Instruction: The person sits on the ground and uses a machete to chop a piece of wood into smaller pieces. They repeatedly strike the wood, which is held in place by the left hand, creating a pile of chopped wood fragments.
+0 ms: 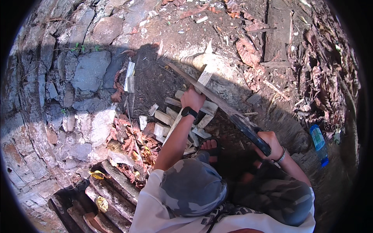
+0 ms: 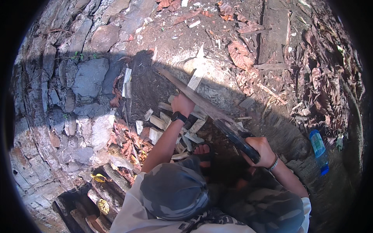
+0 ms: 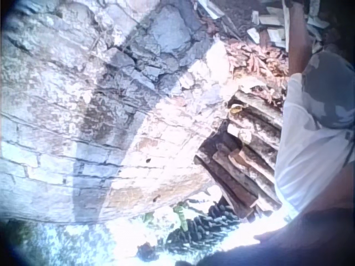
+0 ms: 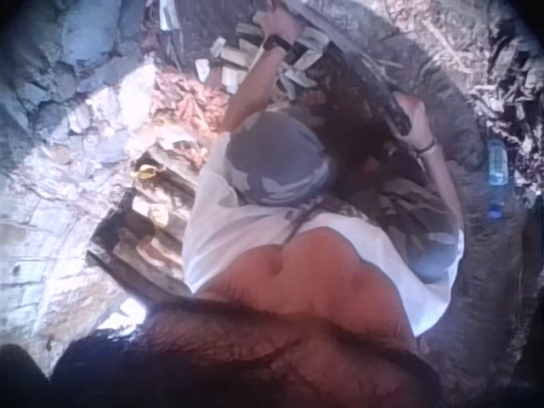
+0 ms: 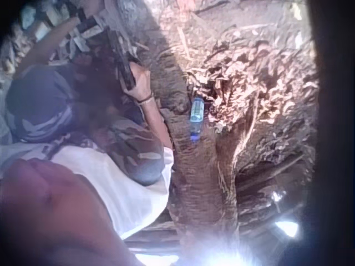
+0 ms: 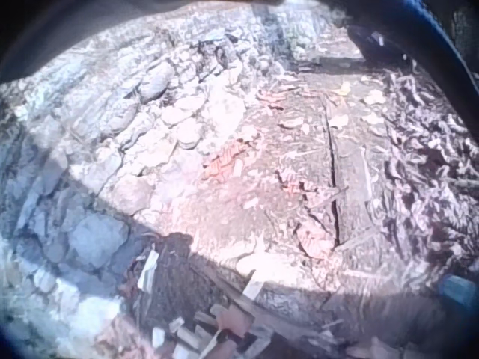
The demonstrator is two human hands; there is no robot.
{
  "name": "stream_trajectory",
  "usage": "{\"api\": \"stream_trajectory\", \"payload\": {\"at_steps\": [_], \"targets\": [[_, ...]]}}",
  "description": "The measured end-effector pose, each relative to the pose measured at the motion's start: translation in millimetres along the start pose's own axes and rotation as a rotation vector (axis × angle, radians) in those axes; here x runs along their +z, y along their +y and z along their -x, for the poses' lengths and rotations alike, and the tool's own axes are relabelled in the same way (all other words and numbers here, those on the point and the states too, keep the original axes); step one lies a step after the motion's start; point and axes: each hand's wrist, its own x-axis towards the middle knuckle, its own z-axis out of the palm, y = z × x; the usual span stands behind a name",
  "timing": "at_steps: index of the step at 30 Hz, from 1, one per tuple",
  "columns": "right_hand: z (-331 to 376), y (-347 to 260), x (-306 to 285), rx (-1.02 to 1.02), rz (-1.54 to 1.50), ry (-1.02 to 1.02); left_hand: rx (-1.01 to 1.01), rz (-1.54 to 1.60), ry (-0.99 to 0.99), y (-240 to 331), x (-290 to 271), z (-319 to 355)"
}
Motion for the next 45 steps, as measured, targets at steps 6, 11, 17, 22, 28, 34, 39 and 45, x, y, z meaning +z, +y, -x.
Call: {"api": "stream_trajectory", "payload": {"at_steps": [6, 11, 17, 22, 28, 34, 39, 45], "targets": [[-12, -3, 10, -0.003, -0.041, 0.002, 0.001, -0.066, 0.002, -7, 9, -4], [85, -4, -33, 0.003, -0.011, -0.026, -0.065, -0.026, 0.045, 8, -5, 2], [6, 11, 1, -0.024, -0.055, 0.020, -0.027, -0.081, 0.031, 3, 0, 0], [-42, 2, 26, -0.028, -0.067, 0.041, 0.006, -0.095, -0.070, -7, 4, -6], [119, 25, -32, 0.024, 0.086, -0.027, -0.064, -0.030, 0.045, 15, -7, 7], [14, 16, -7, -0.008, -0.033, 0.010, -0.060, -0.026, 0.028, 11, -6, 2], [-29, 2, 20, -0.036, -0.082, 0.062, -0.082, -0.041, -0.061, 6, -9, 3], [120, 31, -30, 0.037, 0.074, -0.016, -0.098, -0.007, 0.028, 17, -14, 5]]}}
